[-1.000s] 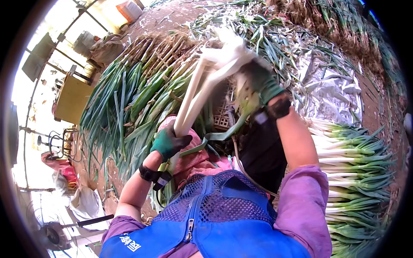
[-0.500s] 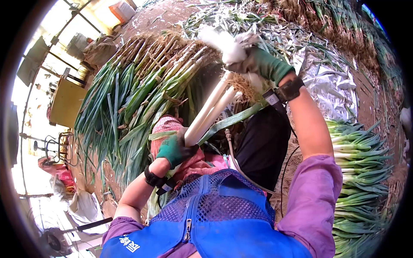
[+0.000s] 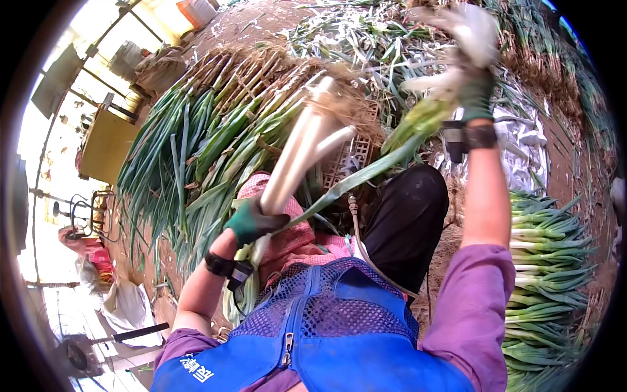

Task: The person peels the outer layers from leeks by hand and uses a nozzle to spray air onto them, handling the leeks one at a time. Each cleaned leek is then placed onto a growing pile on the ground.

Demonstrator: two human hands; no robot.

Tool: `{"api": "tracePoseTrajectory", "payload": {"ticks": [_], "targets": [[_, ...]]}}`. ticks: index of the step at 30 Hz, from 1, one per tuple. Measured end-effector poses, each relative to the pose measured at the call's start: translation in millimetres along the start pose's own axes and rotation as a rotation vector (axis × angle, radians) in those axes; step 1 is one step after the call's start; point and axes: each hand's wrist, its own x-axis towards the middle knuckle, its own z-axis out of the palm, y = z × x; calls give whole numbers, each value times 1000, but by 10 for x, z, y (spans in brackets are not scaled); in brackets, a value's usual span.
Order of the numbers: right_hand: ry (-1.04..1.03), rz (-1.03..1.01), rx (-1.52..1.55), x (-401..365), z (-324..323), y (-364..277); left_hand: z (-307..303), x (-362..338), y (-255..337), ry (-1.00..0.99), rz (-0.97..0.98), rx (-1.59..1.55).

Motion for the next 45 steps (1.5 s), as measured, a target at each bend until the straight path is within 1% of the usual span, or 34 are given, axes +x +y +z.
{"api": "tracePoseTrajectory", "payload": {"ticks": [1, 3, 5, 7, 9, 10, 11, 13, 15, 16, 17, 19, 21, 22, 23, 24, 25, 26, 27, 29, 31, 32, 33, 34, 35, 36, 38, 39, 40, 42, 45], "targets": [[76, 82, 43, 189, -241, 220, -122, -15, -45, 76, -18, 31], [60, 102, -10, 395, -690, 612, -425, -182, -8, 59, 189, -312], [1, 191, -36, 406, -1134, 1032, -829, -170, -316, 205, 141, -289], [-77, 326, -48, 275, -1526, 1387, -1288, -242, -534, 352, 327, -201], [-159, 455, -67, 54, -1782, 1673, -1672, -357, -684, 370, 395, -501], [-195, 519, -82, -47, -1888, 1789, -1867, -443, -738, 356, 427, -563], [-231, 578, -93, -178, -1957, 1877, -2074, -525, -767, 343, 470, -622], [-296, 679, -113, -397, -2045, 1972, -2439, -717, -829, 363, 523, -645], [-349, 732, -121, -477, -2054, 2076, -2608, -1076, -587, 398, 523, -619], [-371, 748, -119, -509, -2033, 2097, -2713, -1260, -504, 379, 551, -650], [-393, 754, -113, -481, -1963, 2067, -2825, -1421, -439, 390, 590, -601], [-437, 727, -92, -344, -1756, 1967, -2961, -1711, -283, 360, 738, -598], [-478, 658, -53, -86, -1484, 1795, -3009, -1990, 2, 285, 874, -555], [-497, 610, -21, 76, -1309, 1673, -2923, -2095, 179, 317, 928, -517], [-521, 558, 15, 252, -1111, 1518, -3133, -2292, 163, 325, 888, -559], [-541, 499, 56, 446, -921, 1347, -3292, -2395, 114, 328, 910, -540], [-575, 426, 114, 680, -637, 1086, -3301, -2480, 248, 327, 931, -521], [-608, 361, 173, 855, -394, 827, -3271, -2525, 349, 448, 927, -463], [-641, 302, 241, 995, -157, 531, -3094, -2513, 523, 641, 902, -414], [-728, 192, 387, 1189, 242, -121, -3031, -2555, 715, 524, 850, -332], [-875, 68, 503, 1154, 646, -833, -3208, -2481, 676, 273, 883, -385], [-913, -72, 493, 1114, 816, -1181, -3256, -2483, 646, 156, 888, -410], [-946, -294, 441, 1019, 977, -1503, -2889, -2386, 809, 392, 925, -331], [-962, -581, 366, 898, 1099, -1791, -2522, -2289, 971, 640, 922, -246], [-937, -941, 271, 682, 1193, -2029, -2358, -2231, 1154, 798, 851, -278], [-906, -1254, 211, 317, 1253, -2215, -2195, -2172, 1337, 948, 770, -316], [-944, -1586, 140, -818, 1146, -2515, -2128, -2032, 1358, 955, 817, -69], [-1301, -1249, 375, -1295, 1042, -2534, -2314, -1967, 1352, 810, 903, 3], [-1561, -841, 626, -1772, 939, -2553, -2377, -1893, 1383, 899, 931, 234], [-1685, -647, 728, -2391, 904, -2512, -2379, -1750, 1483, 1054, 961, 707], [-1581, -576, 896, -2954, 958, -2433, -1966, -1694, 1859, 968, 756, -180]]}}
